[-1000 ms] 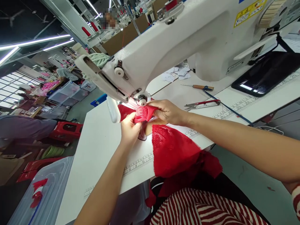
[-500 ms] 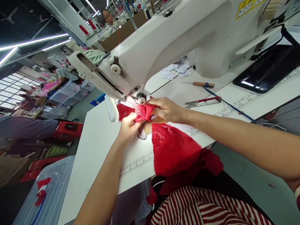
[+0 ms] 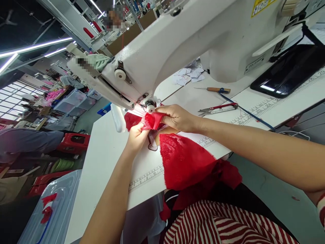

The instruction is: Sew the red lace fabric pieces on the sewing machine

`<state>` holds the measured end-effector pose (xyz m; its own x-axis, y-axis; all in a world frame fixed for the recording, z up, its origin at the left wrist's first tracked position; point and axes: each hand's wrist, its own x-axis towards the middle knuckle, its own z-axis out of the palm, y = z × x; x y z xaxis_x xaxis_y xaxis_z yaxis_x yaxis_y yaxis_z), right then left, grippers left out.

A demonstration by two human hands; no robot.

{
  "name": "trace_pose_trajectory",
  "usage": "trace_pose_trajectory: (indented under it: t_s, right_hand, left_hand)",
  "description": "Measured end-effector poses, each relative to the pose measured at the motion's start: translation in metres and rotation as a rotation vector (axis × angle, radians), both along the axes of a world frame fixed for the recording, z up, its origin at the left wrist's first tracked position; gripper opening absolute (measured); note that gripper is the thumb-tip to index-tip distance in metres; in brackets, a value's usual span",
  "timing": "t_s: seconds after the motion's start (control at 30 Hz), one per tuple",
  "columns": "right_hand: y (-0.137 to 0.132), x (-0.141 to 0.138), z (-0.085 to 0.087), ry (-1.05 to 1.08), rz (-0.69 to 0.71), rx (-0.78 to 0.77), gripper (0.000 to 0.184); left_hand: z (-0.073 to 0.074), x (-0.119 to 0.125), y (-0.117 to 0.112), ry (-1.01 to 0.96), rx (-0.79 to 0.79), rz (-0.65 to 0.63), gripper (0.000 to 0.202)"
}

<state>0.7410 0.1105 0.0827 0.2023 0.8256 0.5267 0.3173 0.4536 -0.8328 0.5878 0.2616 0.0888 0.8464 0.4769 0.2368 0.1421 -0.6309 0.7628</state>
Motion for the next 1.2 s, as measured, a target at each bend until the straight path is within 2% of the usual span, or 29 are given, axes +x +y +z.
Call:
trace_pose_trajectory:
  t_s: [0.13, 0.37, 0.53, 0.67, 0.77, 0.9, 1.0, 1.1, 1.2]
  right_hand:
    - [0.000, -0.001, -0.001, 0.009, 0.013, -0.028, 0.023]
    - [0.001, 0.000, -0.003, -0.075, -0.008, 0.020, 0.025]
    - [0.000, 0.000, -0.006, -0.058, -0.008, 0.012, 0.026]
    - [-0.007, 0.004, 0.000, -0.121, 0.041, -0.024, 0.030]
    - [-0.014, 0.009, 0.003, -0.265, 0.052, -0.097, 0.027]
    - [-0.019, 0.011, -0.006, -0.499, 0.036, -0.109, 0.040]
    - [-0.020, 0.006, -0.017, -0.696, -0.069, -0.085, 0.040]
    - [-0.021, 0.000, -0.023, -0.910, -0.203, -0.081, 0.033]
    - [-0.022, -0.003, -0.022, -1.015, -0.229, -0.104, 0.027]
  left_hand:
    - [-0.004, 0.001, -0.005, -0.011, 0.036, 0.028, 0.015]
    - [-0.012, 0.000, -0.017, -0.062, 0.191, 0.137, 0.013]
    - [-0.015, -0.008, -0.013, -0.066, 0.374, 0.045, 0.015]
    - [-0.018, -0.016, -0.013, -0.058, 0.601, -0.029, 0.019]
    - [-0.018, -0.018, -0.016, -0.048, 0.797, -0.045, 0.024]
    - [-0.018, -0.017, -0.022, -0.048, 0.982, -0.063, 0.030]
    - [-0.018, -0.017, -0.026, -0.054, 1.043, -0.078, 0.032]
    - [-0.018, -0.019, -0.031, -0.006, 1.059, -0.051, 0.030]
    - [-0.015, -0.023, -0.037, 0.051, 1.056, -0.025, 0.027]
